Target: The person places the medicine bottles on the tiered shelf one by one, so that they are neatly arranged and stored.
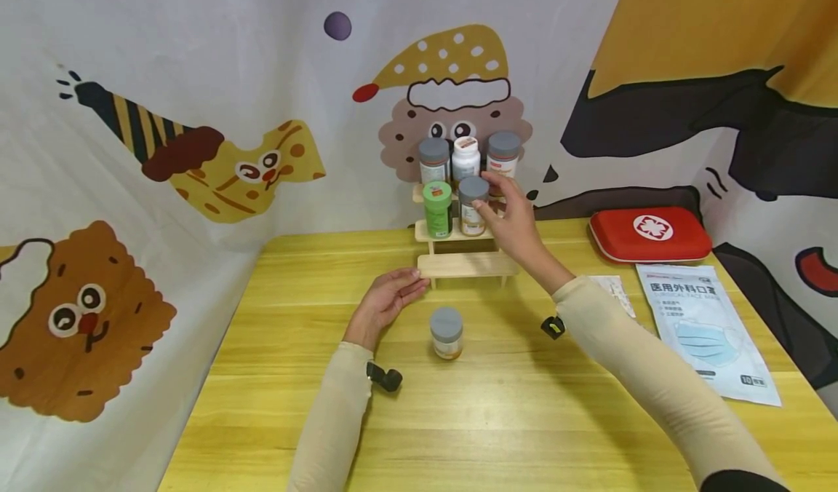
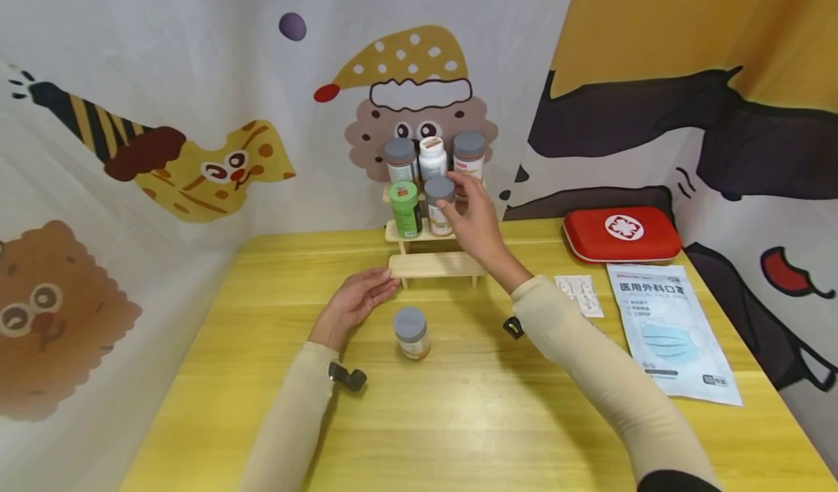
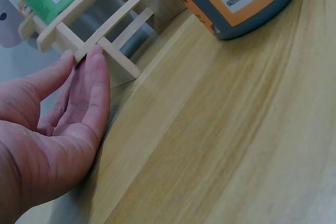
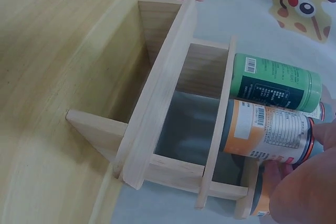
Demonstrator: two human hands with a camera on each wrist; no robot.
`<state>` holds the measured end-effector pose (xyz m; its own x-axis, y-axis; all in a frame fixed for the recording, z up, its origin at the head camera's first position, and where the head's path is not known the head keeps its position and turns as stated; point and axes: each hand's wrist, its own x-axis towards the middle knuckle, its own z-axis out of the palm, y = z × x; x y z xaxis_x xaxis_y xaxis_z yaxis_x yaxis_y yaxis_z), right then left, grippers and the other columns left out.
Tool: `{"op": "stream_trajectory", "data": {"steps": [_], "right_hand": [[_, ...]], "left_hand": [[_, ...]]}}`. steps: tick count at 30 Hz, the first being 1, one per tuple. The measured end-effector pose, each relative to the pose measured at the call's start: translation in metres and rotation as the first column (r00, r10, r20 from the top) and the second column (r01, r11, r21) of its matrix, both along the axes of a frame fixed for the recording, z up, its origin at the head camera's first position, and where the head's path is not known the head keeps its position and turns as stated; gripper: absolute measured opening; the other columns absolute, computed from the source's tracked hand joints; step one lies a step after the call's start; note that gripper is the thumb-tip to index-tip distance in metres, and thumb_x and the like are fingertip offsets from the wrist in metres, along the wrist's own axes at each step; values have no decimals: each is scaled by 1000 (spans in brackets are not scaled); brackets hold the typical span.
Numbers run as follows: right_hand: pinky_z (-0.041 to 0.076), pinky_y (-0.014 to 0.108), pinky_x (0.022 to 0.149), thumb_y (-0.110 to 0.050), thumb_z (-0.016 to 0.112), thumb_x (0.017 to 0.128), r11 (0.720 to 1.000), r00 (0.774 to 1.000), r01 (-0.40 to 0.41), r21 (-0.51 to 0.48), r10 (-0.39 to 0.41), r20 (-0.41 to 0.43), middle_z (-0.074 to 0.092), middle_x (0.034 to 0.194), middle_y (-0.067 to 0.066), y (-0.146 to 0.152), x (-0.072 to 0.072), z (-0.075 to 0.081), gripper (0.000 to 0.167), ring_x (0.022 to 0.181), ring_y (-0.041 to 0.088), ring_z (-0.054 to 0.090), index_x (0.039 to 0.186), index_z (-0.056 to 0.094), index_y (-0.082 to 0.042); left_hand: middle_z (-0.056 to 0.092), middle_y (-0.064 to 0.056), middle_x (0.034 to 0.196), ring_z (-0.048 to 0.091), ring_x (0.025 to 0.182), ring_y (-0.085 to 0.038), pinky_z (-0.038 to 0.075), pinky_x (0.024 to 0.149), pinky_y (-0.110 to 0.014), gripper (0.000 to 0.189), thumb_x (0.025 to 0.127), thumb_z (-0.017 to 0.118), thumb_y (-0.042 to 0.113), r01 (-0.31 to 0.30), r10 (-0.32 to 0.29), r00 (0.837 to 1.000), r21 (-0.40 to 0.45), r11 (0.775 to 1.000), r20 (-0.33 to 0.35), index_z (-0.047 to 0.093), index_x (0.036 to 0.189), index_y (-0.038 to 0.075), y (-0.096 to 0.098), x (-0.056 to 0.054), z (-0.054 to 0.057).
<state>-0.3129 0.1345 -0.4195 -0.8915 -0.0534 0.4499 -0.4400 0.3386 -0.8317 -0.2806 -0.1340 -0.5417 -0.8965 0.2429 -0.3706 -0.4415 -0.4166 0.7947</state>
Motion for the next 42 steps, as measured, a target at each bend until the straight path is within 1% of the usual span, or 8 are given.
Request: {"op": "stream_trajectory", "data": {"steps": [5, 10, 18, 26, 31, 35, 38, 42], "right_hand": [[51, 55, 119, -10, 73, 101, 999, 998, 32, 20, -31, -56, 54, 145, 21, 2, 7, -2, 58, 134, 39, 58, 153, 50, -4], [48, 55, 122, -14, 76, 99, 997, 991, 70, 32, -66, -118, 53, 149, 17, 3, 19, -2, 62, 138, 35, 54, 155, 50, -9], [46, 55, 121, -16, 79, 97, 999, 986, 24, 34, -18, -166, 53, 151, 14, 2, 44, -5, 65, 142, 33, 50, 154, 50, -9], [48, 58, 119, -17, 82, 94, 989, 985, -80, 122, 97, -145, 52, 155, 12, -6, 67, -13, 71, 143, 30, 50, 156, 48, -10], [50, 48, 119, -16, 84, 92, 980, 978, -139, 145, 159, -134, 56, 153, 8, -8, 81, -17, 70, 140, 27, 54, 154, 51, -11], [51, 48, 119, -15, 86, 90, 970, 970, -184, 158, 206, -130, 57, 153, 10, -8, 91, -22, 73, 140, 29, 55, 154, 51, -10], [51, 54, 118, -16, 86, 89, 961, 967, -220, 168, 237, -94, 56, 153, 10, -8, 100, -28, 75, 139, 30, 55, 154, 50, -12], [51, 55, 117, -22, 87, 90, 940, 959, -275, 200, 284, -16, 55, 154, 8, -8, 110, -37, 76, 139, 28, 55, 156, 49, -17]], "left_hand": [[80, -6, 93, 80, 92, -15, 67, 90, -27, 11, 107, 60, 3, -1, 1, 1000, -6, 1000, -1, 66, 116, 4, 0, 1, 1], [80, -6, 94, 80, 92, -16, 67, 90, -27, 11, 107, 60, 3, -3, 3, 1000, -12, 1000, -2, 65, 117, 4, 0, 1, 1], [80, -7, 95, 80, 92, -16, 67, 89, -27, 11, 106, 61, 3, -6, 6, 1000, -12, 1000, -5, 66, 116, 3, -1, 0, -1], [80, -7, 93, 80, 91, -16, 67, 93, -30, 9, 106, 61, 2, -12, 12, 1000, -7, 1000, 1, 68, 112, 5, 0, 1, 1], [81, -7, 93, 80, 91, -16, 67, 93, -30, 10, 107, 61, 3, -7, 7, 1000, -11, 1000, 0, 66, 115, 4, 1, 3, 4], [80, -7, 93, 80, 91, -16, 67, 91, -29, 10, 107, 61, 3, -9, 9, 1000, -6, 1000, 0, 66, 115, 3, 2, 3, 5], [80, -7, 94, 80, 92, -16, 67, 92, -29, 11, 107, 60, 2, -9, 9, 1000, -7, 1000, -1, 66, 116, 3, 1, 3, 5], [80, -6, 95, 80, 93, -16, 66, 95, -30, 14, 107, 60, 3, -5, 5, 1000, -17, 1000, 0, 65, 120, 2, 1, 3, 5]]}}
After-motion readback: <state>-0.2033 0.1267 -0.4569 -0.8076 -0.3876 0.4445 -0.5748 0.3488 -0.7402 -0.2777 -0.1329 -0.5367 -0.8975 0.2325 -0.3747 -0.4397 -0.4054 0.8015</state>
